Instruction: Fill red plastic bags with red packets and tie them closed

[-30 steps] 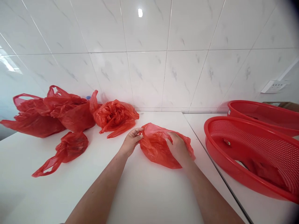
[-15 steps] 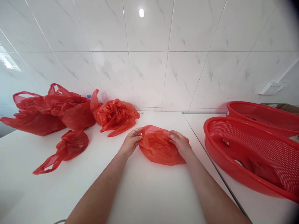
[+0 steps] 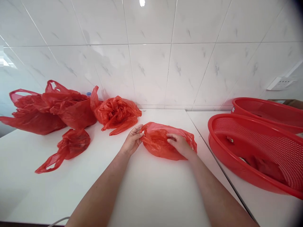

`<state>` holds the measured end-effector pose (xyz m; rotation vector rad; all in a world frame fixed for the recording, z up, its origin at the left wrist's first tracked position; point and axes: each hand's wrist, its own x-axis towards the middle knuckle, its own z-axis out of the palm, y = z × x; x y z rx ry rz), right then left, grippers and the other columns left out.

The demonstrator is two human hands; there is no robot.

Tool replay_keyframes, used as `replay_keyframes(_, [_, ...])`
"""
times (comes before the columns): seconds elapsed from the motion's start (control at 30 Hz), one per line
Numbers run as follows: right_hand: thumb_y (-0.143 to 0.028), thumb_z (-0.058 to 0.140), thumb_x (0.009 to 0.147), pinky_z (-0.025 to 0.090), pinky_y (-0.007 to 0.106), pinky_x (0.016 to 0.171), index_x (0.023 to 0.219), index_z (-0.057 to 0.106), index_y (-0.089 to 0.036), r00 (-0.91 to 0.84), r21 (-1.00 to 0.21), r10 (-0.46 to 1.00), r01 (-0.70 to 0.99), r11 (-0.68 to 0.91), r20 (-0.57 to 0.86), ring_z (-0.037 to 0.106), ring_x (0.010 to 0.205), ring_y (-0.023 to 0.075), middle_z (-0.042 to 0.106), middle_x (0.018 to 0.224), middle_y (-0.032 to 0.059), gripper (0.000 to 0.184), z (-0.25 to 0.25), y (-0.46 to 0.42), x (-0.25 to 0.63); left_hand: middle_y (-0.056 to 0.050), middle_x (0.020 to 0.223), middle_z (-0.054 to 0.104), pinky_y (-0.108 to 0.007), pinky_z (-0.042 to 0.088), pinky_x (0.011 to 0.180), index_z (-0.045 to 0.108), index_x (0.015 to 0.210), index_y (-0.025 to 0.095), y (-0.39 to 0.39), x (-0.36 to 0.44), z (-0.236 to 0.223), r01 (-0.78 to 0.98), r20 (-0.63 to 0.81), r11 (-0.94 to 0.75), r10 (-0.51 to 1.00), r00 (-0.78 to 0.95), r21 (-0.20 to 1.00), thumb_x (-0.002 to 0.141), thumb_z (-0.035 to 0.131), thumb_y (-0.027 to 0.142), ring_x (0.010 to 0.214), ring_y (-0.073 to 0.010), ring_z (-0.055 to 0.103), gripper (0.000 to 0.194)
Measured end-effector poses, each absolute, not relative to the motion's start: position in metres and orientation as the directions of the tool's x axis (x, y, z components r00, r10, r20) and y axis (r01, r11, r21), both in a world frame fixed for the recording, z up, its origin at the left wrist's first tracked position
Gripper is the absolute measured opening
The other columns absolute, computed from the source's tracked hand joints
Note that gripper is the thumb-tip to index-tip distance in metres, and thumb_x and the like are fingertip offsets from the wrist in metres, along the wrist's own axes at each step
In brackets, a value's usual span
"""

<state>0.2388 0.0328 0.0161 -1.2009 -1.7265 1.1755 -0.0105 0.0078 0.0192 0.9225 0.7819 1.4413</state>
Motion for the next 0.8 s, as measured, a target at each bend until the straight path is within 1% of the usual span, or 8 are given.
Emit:
replay_keyframes(0.1, [-0.027, 0.05, 0.082, 0.041, 0.037, 0.097, 0.116, 0.058, -0.026, -0.316, -0.847, 0.943, 0.469, 0.249, 0.103, 0.051, 0.114, 0.0187, 0.055, 0.125, 0.0032, 0.035, 0.013, 0.029, 0.229, -0.002, 0.107, 0.062, -0.024, 0.046, 0.071, 0.057, 0.111, 0.026, 0.008, -0.011, 0.018, -0.47, 0.1, -0.084, 0.995, 0.007, 0.879, 0.069, 0.068, 0.016, 0.075, -0.0093, 0.059, 0.044])
replay_keyframes(0.23, [-0.022, 0.046, 0.083, 0.035, 0.036, 0.103, 0.123, 0.053, -0.023, -0.311, -0.671, 0.902, 0.602, 0.432, 0.3, 0.041, 0.124, 0.0171, 0.048, 0.133, 0.0039, 0.041, 0.009, 0.03, 0.225, -0.003, 0.121, 0.056, -0.024, 0.047, 0.071, 0.057, 0.112, 0.025, 0.008, -0.012, 0.018, -0.517, 0.119, -0.085, 0.992, 0.034, 0.852, 0.071, 0.067, 0.015, 0.077, -0.0086, 0.059, 0.043])
replay_keyframes(0.33, [-0.023, 0.05, 0.08, 0.037, 0.042, 0.101, 0.118, 0.057, -0.024, -0.361, -0.56, 0.896, 0.7, 0.443, 0.258, 0.042, 0.122, 0.0224, 0.051, 0.129, 0.0047, 0.039, 0.006, 0.032, 0.225, -0.004, 0.125, 0.054, -0.024, 0.047, 0.071, 0.057, 0.112, 0.024, 0.009, -0.012, 0.017, -0.539, 0.127, -0.08, 0.991, 0.051, 0.839, 0.072, 0.066, 0.014, 0.077, -0.0087, 0.059, 0.042])
replay_keyframes(0.4, [-0.023, 0.051, 0.08, 0.039, 0.044, 0.099, 0.116, 0.059, -0.024, -0.37, -0.536, 0.888, 0.707, 0.46, 0.274, 0.044, 0.12, 0.0242, 0.053, 0.127, 0.0051, 0.037, 0.009, 0.03, 0.224, -0.004, 0.124, 0.055, -0.025, 0.046, 0.072, 0.058, 0.112, 0.024, 0.009, -0.012, 0.016, -0.55, 0.14, -0.082, 0.988, 0.064, 0.831, 0.072, 0.066, 0.014, 0.078, -0.0095, 0.06, 0.042])
replay_keyframes(0.53, [-0.023, 0.042, 0.086, 0.04, 0.042, 0.099, 0.116, 0.057, -0.027, -0.255, -0.548, 0.797, 0.61, 0.572, 0.547, 0.046, 0.118, 0.0213, 0.054, 0.124, 0.0031, 0.034, 0.033, 0.011, 0.223, -0.003, 0.119, 0.058, -0.026, 0.046, 0.076, 0.058, 0.112, 0.024, 0.01, -0.013, 0.012, -0.577, 0.157, -0.08, 0.984, 0.085, 0.813, 0.073, 0.065, 0.012, 0.082, -0.0107, 0.06, 0.041])
replay_keyframes(0.6, [-0.025, 0.043, 0.087, 0.042, 0.04, 0.098, 0.112, 0.058, -0.027, -0.17, -0.549, 0.751, 0.584, 0.598, 0.637, 0.049, 0.114, 0.0203, 0.056, 0.121, 0.0029, 0.03, 0.053, -0.005, 0.228, -0.003, 0.116, 0.059, -0.026, 0.046, 0.076, 0.058, 0.111, 0.024, 0.011, -0.013, 0.01, -0.59, 0.158, -0.079, 0.984, 0.084, 0.804, 0.073, 0.065, 0.011, 0.082, -0.0109, 0.06, 0.041])
replay_keyframes(0.7, [-0.028, 0.047, 0.086, 0.044, 0.04, 0.095, 0.11, 0.059, -0.027, -0.028, -0.535, 0.705, 0.63, 0.563, 0.709, 0.052, 0.111, 0.0204, 0.056, 0.119, 0.0032, 0.027, 0.08, -0.026, 0.249, -0.003, 0.119, 0.057, -0.026, 0.046, 0.076, 0.057, 0.112, 0.024, 0.011, -0.013, 0.008, -0.611, 0.169, -0.076, 0.981, 0.096, 0.788, 0.073, 0.065, 0.01, 0.082, -0.0109, 0.06, 0.041])
replay_keyframes(0.8, [-0.035, 0.051, 0.084, 0.046, 0.04, 0.089, 0.113, 0.057, -0.029, 0.045, -0.497, 0.712, 0.747, 0.442, 0.701, 0.052, 0.11, 0.0228, 0.054, 0.123, 0.0034, 0.031, 0.096, -0.033, 0.289, -0.004, 0.113, 0.06, -0.027, 0.046, 0.077, 0.055, 0.115, 0.025, 0.01, -0.014, 0.007, -0.628, 0.166, -0.06, 0.98, 0.111, 0.776, 0.075, 0.064, 0.012, 0.083, -0.012, 0.06, 0.044])
